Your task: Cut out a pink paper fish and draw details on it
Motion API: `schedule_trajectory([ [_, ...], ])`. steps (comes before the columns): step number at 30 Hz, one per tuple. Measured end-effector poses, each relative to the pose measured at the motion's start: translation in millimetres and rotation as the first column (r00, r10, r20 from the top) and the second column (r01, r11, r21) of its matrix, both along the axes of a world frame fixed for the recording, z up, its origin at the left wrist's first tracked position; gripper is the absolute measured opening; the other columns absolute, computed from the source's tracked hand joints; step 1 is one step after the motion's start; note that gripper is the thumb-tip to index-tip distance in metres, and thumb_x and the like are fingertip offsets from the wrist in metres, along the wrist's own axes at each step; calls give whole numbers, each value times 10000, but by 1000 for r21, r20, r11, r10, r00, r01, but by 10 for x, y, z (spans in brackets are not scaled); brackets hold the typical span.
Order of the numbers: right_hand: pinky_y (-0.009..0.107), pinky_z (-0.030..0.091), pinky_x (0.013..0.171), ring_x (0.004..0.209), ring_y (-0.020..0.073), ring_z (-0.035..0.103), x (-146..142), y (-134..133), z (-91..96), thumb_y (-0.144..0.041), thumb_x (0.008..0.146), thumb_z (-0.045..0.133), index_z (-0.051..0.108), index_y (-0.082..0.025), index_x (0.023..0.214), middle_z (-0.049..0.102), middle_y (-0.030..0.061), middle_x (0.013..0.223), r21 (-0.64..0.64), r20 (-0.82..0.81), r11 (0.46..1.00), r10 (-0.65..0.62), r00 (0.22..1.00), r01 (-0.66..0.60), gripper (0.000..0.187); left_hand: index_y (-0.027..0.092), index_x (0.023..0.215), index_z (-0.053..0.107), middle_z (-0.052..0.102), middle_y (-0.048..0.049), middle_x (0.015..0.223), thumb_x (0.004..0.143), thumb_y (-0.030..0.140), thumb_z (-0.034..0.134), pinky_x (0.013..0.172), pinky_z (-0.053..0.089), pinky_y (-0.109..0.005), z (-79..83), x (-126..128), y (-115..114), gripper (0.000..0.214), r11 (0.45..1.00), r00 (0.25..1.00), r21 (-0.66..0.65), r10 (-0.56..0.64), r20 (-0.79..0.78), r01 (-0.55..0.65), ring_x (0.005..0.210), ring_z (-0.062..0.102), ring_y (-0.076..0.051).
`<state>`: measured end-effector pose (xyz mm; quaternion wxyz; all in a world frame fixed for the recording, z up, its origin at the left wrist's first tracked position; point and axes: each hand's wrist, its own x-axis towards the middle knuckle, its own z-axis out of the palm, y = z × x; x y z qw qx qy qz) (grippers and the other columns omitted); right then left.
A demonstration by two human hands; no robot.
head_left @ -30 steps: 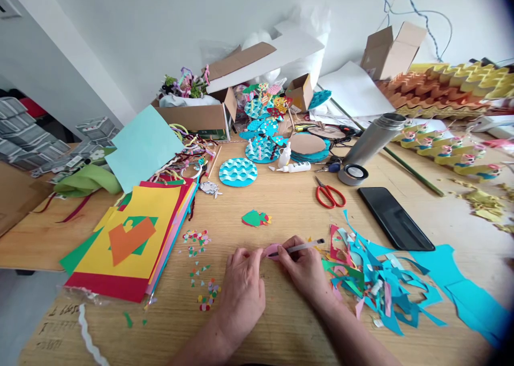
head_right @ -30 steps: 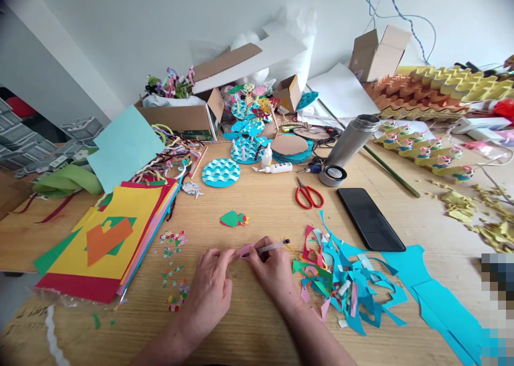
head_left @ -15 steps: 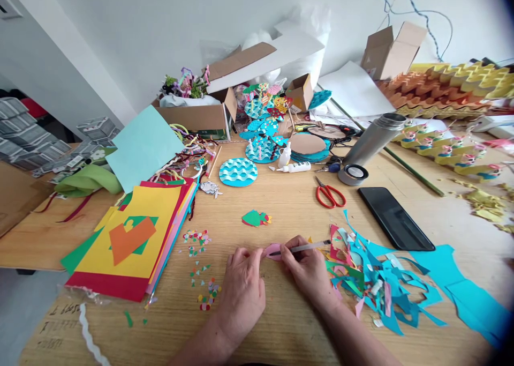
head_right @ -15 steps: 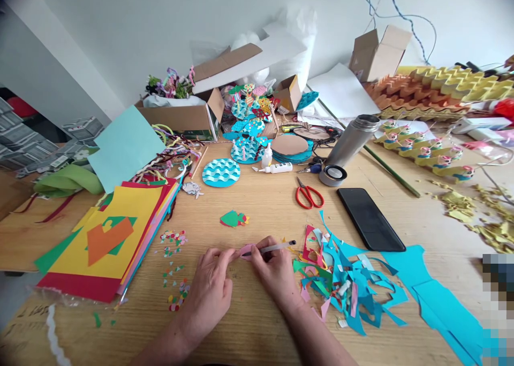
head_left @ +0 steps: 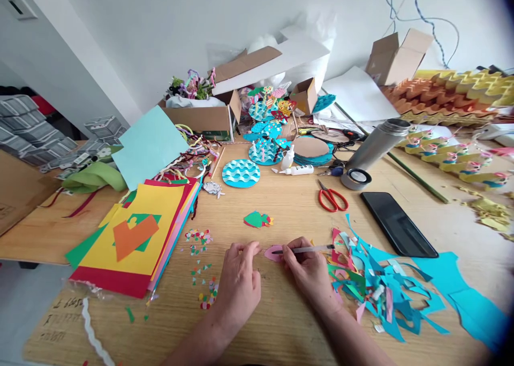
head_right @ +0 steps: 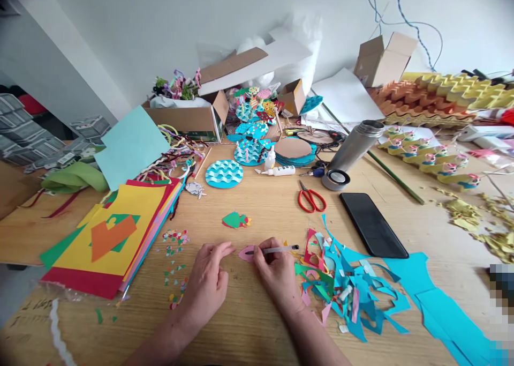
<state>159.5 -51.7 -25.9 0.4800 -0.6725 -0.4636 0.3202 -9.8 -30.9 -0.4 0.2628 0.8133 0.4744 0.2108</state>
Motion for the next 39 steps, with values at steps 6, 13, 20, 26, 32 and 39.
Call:
schedule_trajectory([
  [6,242,409,442,474,147,528,-6,-2,10,-469,841,557,536,-202,697,596,18,560,1,-2,1000,-10,1000,10,304,183,1273,389,589,-79,1117,680,-69,357,960,421,-395,-19,12,-27,645,998,998,-12,-65,17,65,1102,491,-204],
  [13,240,413,442,480,147,531,4,1,-1,-471,839,561,541,-202,691,592,16,562,23,8,1000,-14,1000,14,307,201,1239,444,555,-77,1087,682,-58,384,944,414,-384,8,35,-36,617,996,996,-36,-82,-45,81,1088,477,-219],
  [20,250,440,469,502,158,559,-6,9,49,-483,831,578,563,-194,695,602,24,581,39,-29,998,-49,998,50,319,190,1210,476,575,-80,1063,704,-54,378,937,407,-385,37,39,-36,571,996,993,-42,-79,-88,76,1079,477,-225],
  [26,239,393,368,393,137,508,-10,61,47,-530,808,587,594,-189,728,592,8,546,-40,-87,999,-7,996,3,351,185,1239,454,574,-81,1051,711,-43,366,932,405,-392,26,34,-38,582,995,989,-53,-88,-121,82,1086,479,-231],
  [32,229,366,349,362,123,474,-2,78,-23,-499,830,557,578,-196,714,575,-5,530,-50,-68,999,0,998,-3,325,183,1240,449,571,-80,1061,701,-48,364,931,397,-373,26,32,-29,592,994,989,-50,-99,-109,94,1077,477,-225],
  [39,226,349,350,364,120,461,-15,72,-7,-449,840,542,573,-197,706,567,-7,518,-62,-34,998,22,999,-25,286,174,1239,447,565,-88,1068,697,-48,375,928,398,-374,10,31,-29,590,995,991,-48,-97,-96,93,1079,466,-223],
])
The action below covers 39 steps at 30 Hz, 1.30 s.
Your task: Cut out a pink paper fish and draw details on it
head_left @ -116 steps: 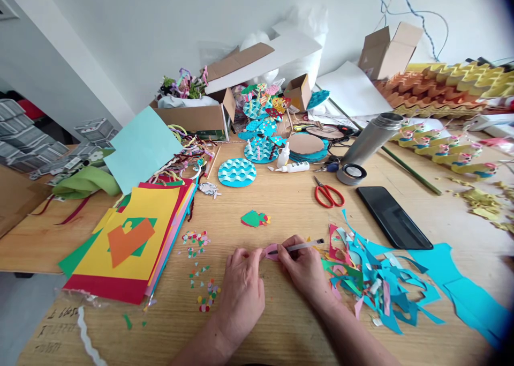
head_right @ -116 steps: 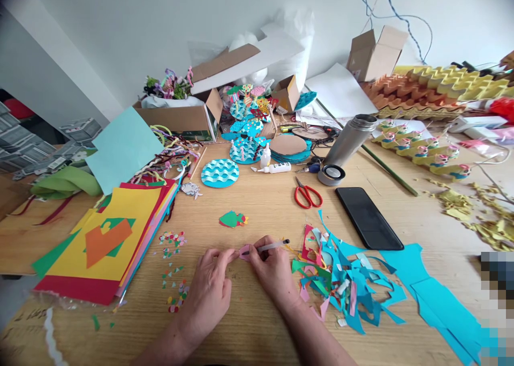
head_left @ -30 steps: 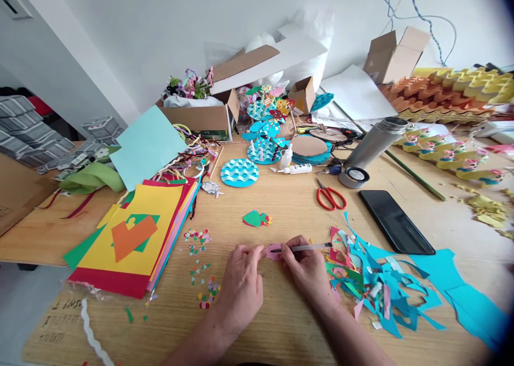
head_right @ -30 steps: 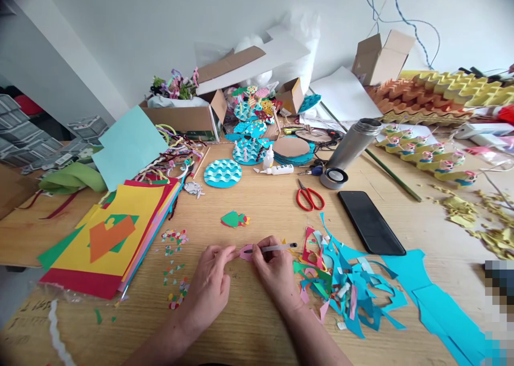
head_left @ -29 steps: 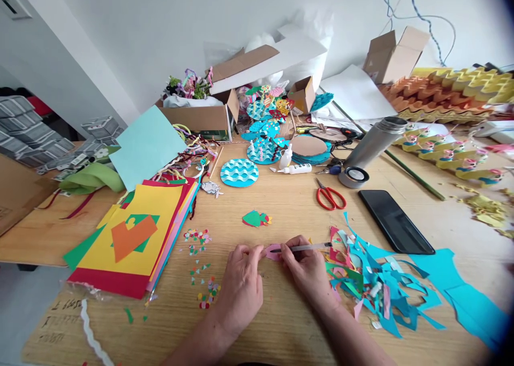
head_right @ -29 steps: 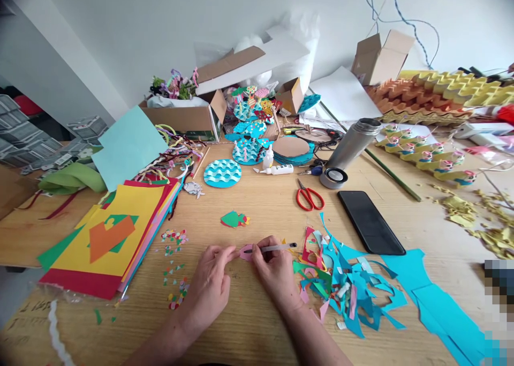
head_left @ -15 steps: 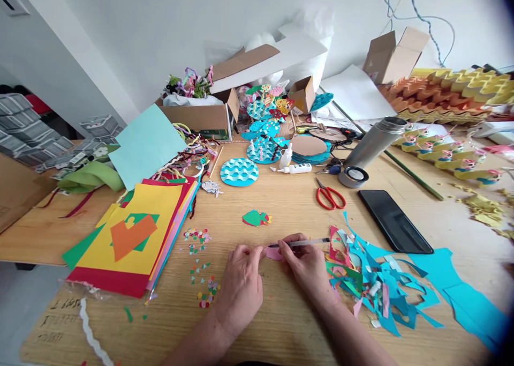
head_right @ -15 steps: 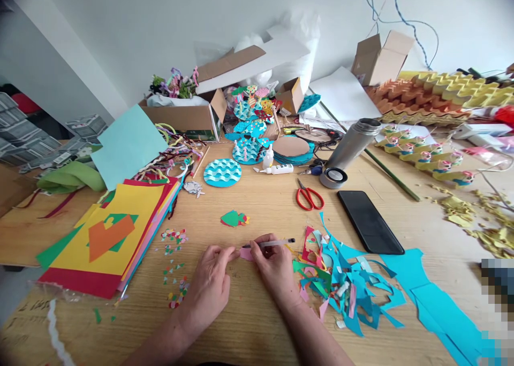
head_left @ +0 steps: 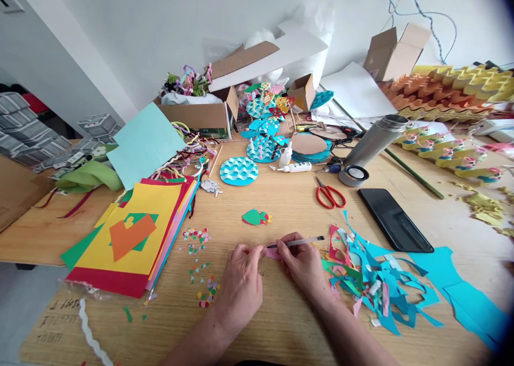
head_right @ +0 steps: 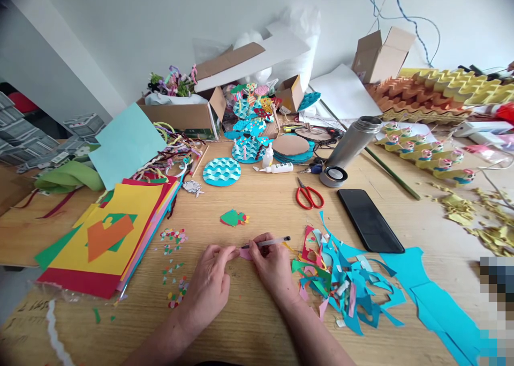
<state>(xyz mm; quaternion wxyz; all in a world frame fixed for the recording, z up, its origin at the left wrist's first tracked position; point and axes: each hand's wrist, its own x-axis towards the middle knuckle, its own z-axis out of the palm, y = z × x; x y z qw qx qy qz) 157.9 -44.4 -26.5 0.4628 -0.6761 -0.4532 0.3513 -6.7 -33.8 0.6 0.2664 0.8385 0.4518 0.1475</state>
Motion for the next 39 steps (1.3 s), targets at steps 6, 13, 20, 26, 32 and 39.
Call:
schedule_trajectory([
  [6,228,352,365,389,123,472,6,-1,-12,-431,842,534,573,-193,710,565,-5,531,-1,13,1000,5,1000,-5,276,171,1253,428,564,-86,1080,695,-48,374,943,394,-385,-2,-6,1,602,1000,1000,2,-16,15,16,1086,451,-225],
  [13,230,341,371,380,121,464,7,-3,1,-422,843,534,569,-191,711,553,-11,513,3,13,1000,-4,1000,4,268,197,1253,406,548,-77,1095,679,-55,369,943,404,-389,-57,-7,-6,628,1000,998,15,-15,62,14,1097,451,-222],
  [20,234,364,425,446,137,507,17,1,-15,-420,833,554,569,-190,711,585,6,546,18,11,1000,-15,1000,15,260,183,1275,394,538,-90,1098,685,-50,364,940,413,-402,-96,-9,-15,635,999,999,30,-24,33,23,1093,461,-228],
  [26,231,356,418,432,131,484,9,4,-52,-451,834,556,562,-192,731,572,-5,526,4,-5,1000,-16,1000,16,279,167,1265,413,552,-93,1079,690,-48,368,932,415,-398,-63,4,-16,616,999,1000,30,-26,10,26,1081,454,-230],
  [32,233,358,413,428,133,484,6,-2,-63,-507,828,557,560,-193,725,579,0,526,2,-10,1000,-15,1000,15,330,165,1265,420,556,-93,1080,697,-46,370,925,416,-389,-43,5,-14,608,999,1000,22,-27,5,27,1077,457,-229],
  [39,231,351,418,428,135,484,14,0,-58,-487,833,556,564,-193,734,567,-9,512,6,-1,1000,-15,1000,15,310,181,1268,409,572,-76,1094,689,-56,371,937,400,-389,-43,4,-13,627,999,999,22,-28,17,27,1078,456,-229],
])
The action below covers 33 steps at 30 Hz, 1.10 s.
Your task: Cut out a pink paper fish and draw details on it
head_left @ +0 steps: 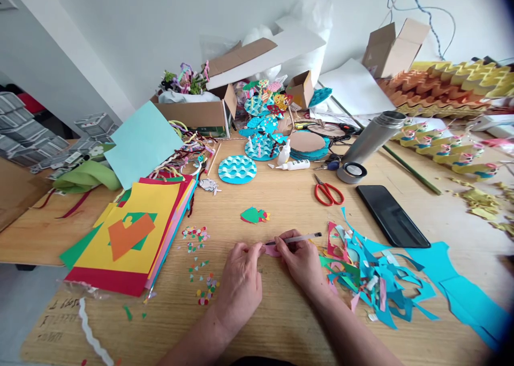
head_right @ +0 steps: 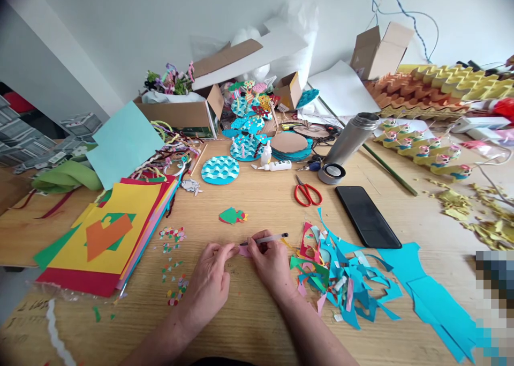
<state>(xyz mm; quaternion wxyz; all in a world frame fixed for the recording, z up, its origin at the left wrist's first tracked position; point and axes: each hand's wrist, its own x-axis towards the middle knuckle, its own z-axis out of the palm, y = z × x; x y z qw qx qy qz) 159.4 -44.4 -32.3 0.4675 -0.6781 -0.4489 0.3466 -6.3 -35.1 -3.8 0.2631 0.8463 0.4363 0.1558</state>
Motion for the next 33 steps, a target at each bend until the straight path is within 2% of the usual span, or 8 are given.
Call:
schedule_trajectory([
  [23,235,380,422,442,142,528,-8,7,15,-442,843,560,565,-194,734,609,3,540,4,7,1000,18,1000,-18,271,196,1257,424,570,-77,1089,708,-56,373,931,412,-389,58,-1,-5,606,1000,1000,-26,13,16,-12,1078,474,-223],
  [33,232,369,425,446,141,523,-18,7,52,-447,837,549,583,-190,714,598,4,535,6,37,1000,15,999,-15,287,183,1261,418,565,-82,1080,701,-57,373,934,414,-388,22,-9,3,611,1000,1000,-13,6,5,-6,1074,476,-223],
])
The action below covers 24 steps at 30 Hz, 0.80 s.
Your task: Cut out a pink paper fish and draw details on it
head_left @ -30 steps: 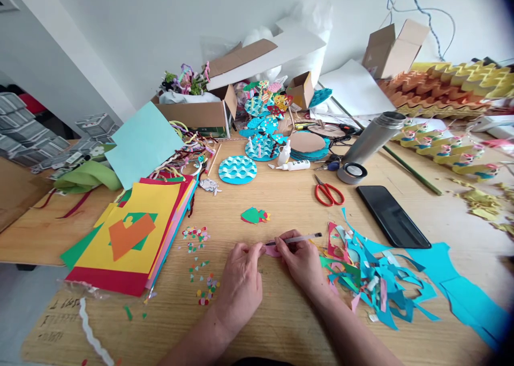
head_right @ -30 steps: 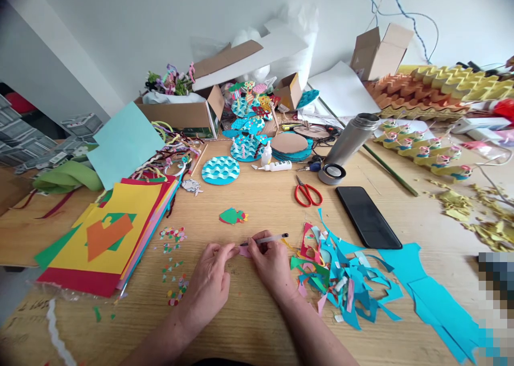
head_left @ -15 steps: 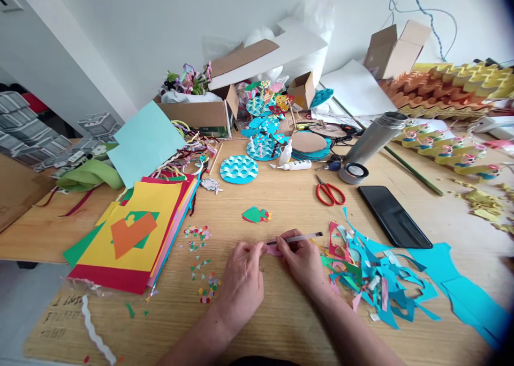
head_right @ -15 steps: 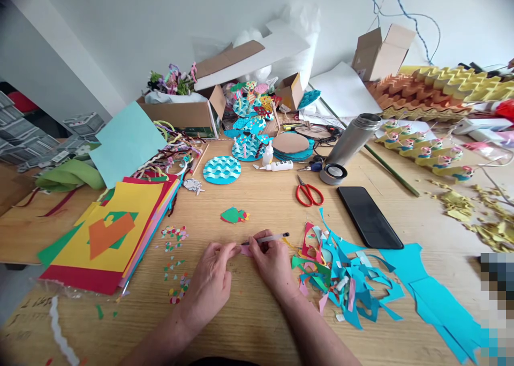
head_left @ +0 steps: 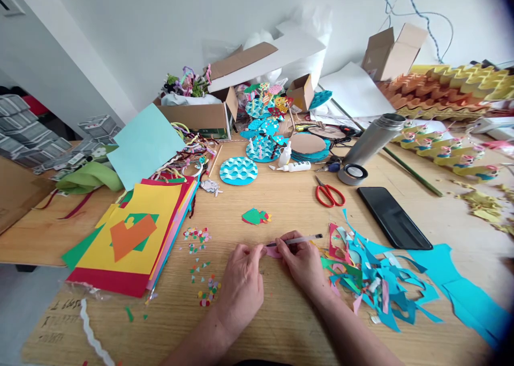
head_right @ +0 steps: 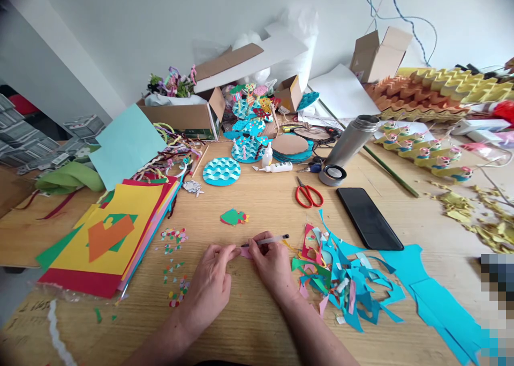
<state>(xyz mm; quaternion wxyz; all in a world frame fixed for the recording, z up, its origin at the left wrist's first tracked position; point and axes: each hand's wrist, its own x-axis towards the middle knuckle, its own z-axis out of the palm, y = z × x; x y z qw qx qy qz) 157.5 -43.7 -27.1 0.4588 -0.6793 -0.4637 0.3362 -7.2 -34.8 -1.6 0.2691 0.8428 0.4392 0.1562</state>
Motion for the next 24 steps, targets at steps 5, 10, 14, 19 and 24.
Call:
schedule_trajectory([
  [5,229,355,417,441,135,506,4,8,-18,-429,840,549,591,-184,701,602,16,548,6,19,1000,-3,1000,3,285,188,1257,420,561,-79,1074,704,-58,373,935,416,-383,-6,9,-4,607,1000,1000,1,4,3,-4,1077,478,-222],
  [10,228,364,413,437,138,515,5,3,-28,-434,840,552,596,-184,705,605,12,537,4,17,1000,1,1000,-1,287,194,1258,419,560,-79,1072,705,-55,373,940,416,-391,-7,9,-8,608,1000,1000,0,9,1,-9,1074,486,-224],
  [14,229,374,424,452,140,526,7,-1,-29,-426,844,550,597,-185,710,613,15,552,19,16,1000,0,1000,0,279,199,1260,418,561,-77,1074,692,-56,380,937,420,-387,-12,1,-8,624,1000,1000,-2,11,2,-11,1079,486,-225],
  [19,229,366,413,446,140,516,8,1,-26,-441,840,555,598,-185,697,606,17,539,23,20,1000,-6,1000,6,297,197,1263,417,571,-78,1078,691,-50,390,939,415,-396,-22,-3,-10,624,1000,1000,6,0,2,0,1079,478,-231],
  [24,229,374,417,450,140,522,6,-2,-34,-451,840,554,599,-185,699,618,19,556,12,15,1000,-4,1000,4,304,191,1252,430,571,-81,1075,691,-51,385,933,419,-389,-12,-2,-11,613,1000,1000,-3,4,3,-4,1073,484,-226],
])
